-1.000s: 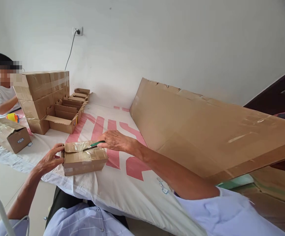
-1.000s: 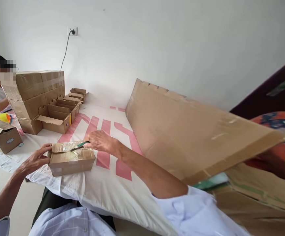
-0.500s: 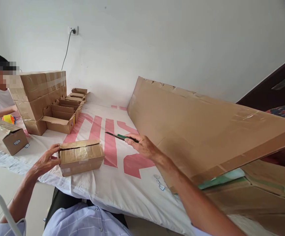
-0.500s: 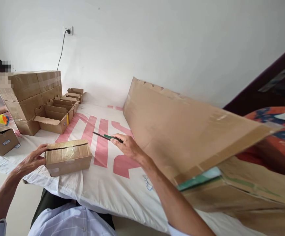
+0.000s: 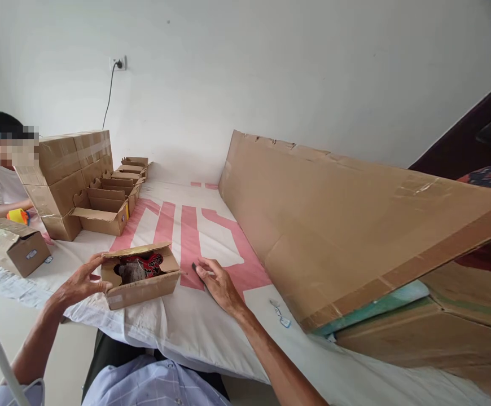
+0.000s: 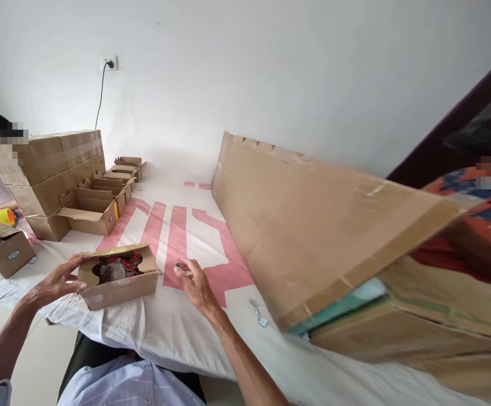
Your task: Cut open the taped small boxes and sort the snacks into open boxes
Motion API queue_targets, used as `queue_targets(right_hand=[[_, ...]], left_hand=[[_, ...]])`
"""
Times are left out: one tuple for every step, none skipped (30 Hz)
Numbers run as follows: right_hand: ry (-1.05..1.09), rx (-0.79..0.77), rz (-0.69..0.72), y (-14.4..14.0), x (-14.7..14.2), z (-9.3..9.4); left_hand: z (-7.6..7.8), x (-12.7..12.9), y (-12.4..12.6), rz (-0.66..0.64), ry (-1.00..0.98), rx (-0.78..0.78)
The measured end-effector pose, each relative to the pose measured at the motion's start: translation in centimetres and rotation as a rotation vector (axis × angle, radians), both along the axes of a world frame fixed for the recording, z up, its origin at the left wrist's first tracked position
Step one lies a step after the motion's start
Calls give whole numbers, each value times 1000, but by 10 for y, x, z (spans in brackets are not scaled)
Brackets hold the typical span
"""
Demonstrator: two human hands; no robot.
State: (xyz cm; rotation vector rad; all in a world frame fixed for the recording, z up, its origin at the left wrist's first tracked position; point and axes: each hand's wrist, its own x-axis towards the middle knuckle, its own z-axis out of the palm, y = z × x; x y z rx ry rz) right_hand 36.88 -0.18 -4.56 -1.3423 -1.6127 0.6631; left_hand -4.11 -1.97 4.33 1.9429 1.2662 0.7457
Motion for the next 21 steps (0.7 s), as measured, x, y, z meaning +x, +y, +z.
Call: queue_targets(right_hand=[[42,23,60,0,-8,14],[57,58,122,0,-16,25],[56,95,182,-2,-24,34],[36,128,239,-3,-30,41],[3,153,289,-5,-35,44],[-42,166,326,-7,-39,45],[-95,170,347,-8,-41,42],[-149,167,351,-9,-43,38],[-197,160,338,-9,-44,32],[-233,153,318,-9,-46,25],[-256,152,294,-8,-48,17],[-272,160,270,-7,-51,9],[-283,177,243,-5,-55,2],[-293,202,211,-4,-60,-5],[-303,228,178,-2,-65,-11],[-312,253,145,0,-70,-17],[-318,273,113,1,-76,-21],[-321,288,89,2,-80,-24],[-319,299,74,2,-83,-26],[-316,308,67,3,-85,-27],[-313,315,67,3,-86,-28]], left_hand=[[-1,-1,1,4,25,1],[-3,-2,2,4,42,3],[-4,-3,3,2,50,5],[-7,-4,4,-1,53,5],[-9,-5,5,-2,52,6],[-10,-6,6,-1,50,7],[-12,-7,7,-1,48,6],[-13,-7,8,2,46,7],[-14,-7,10,4,44,8],[-15,-7,11,8,41,10],[-16,-7,13,9,41,13],[-17,-7,15,7,46,14],[-18,-8,18,4,56,14],[-18,-8,20,1,70,14],[-18,-9,22,-1,89,16],[-18,-10,24,2,113,24],[-17,-10,26,11,139,40],[-17,-11,27,24,164,61],[-16,-11,28,31,185,83],[-15,-10,29,32,200,98],[-13,-9,29,26,209,104]])
